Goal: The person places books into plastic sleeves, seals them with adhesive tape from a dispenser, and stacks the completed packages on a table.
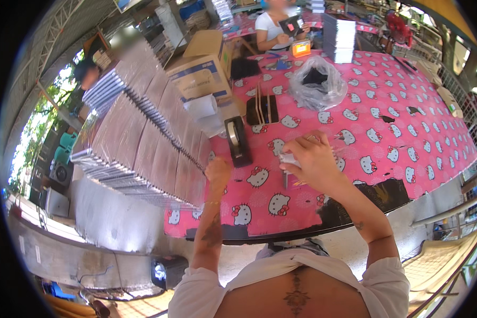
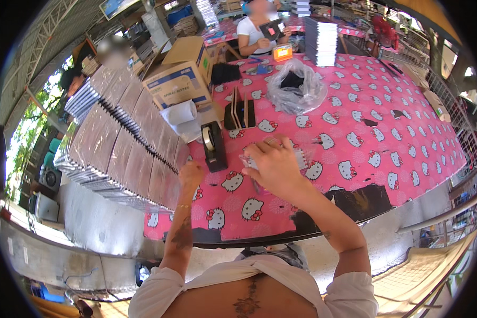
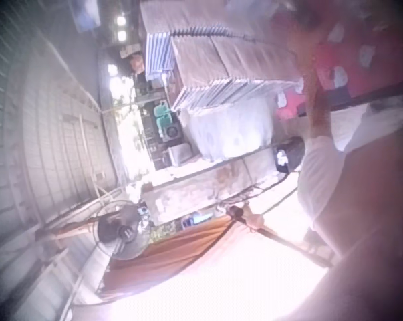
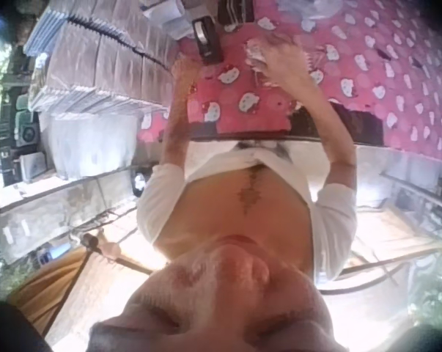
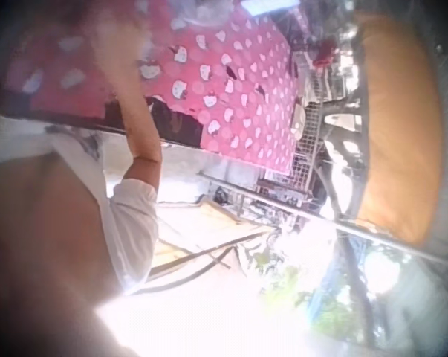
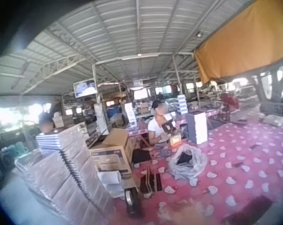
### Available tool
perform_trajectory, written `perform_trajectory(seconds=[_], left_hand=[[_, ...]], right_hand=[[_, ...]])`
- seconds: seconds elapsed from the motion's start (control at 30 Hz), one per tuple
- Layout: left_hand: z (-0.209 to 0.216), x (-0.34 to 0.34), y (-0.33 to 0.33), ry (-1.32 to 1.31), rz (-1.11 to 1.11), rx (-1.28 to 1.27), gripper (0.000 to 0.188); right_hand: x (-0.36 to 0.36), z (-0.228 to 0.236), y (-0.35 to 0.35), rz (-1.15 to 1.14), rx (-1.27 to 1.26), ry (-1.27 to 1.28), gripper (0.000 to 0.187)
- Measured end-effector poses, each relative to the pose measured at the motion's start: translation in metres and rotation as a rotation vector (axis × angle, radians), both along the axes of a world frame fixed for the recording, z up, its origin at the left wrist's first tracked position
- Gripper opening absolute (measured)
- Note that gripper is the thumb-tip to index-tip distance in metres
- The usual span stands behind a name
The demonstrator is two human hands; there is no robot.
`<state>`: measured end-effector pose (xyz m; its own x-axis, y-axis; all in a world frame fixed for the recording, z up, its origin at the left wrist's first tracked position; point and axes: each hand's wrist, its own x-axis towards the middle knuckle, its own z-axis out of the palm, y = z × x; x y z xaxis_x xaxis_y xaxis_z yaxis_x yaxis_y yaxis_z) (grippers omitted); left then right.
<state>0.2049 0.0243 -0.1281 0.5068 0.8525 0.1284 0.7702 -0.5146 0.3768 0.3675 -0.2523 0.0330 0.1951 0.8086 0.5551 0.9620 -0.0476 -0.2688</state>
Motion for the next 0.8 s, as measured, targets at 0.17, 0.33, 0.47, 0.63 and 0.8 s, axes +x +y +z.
perform_trajectory(seconds=[0.17,0.33,0.47,0.63,0.8], left_hand=[[0.089,0.011,-0.051,-0.779,-0.649,-0.387,0.017],[0.111,0.029,-0.080,-0.874,-0.963,-0.729,0.019],[0.132,0.057,-0.082,-0.708,-1.057,-0.480,0.030],[0.146,0.060,-0.062,-0.564,-1.200,-0.158,0.013],[0.151,0.054,-0.077,-0.532,-1.111,-0.282,0.012]], right_hand=[[-0.018,0.011,-0.006,-0.098,0.072,-0.096,0.033],[-0.015,0.013,-0.006,-0.147,0.003,-0.090,0.034],[-0.007,0.010,-0.002,-0.044,-0.263,0.176,0.035],[0.003,0.013,-0.031,-0.055,-0.246,-0.111,0.034],[0.069,-0.012,-0.086,-0.158,0.328,0.340,0.067]])
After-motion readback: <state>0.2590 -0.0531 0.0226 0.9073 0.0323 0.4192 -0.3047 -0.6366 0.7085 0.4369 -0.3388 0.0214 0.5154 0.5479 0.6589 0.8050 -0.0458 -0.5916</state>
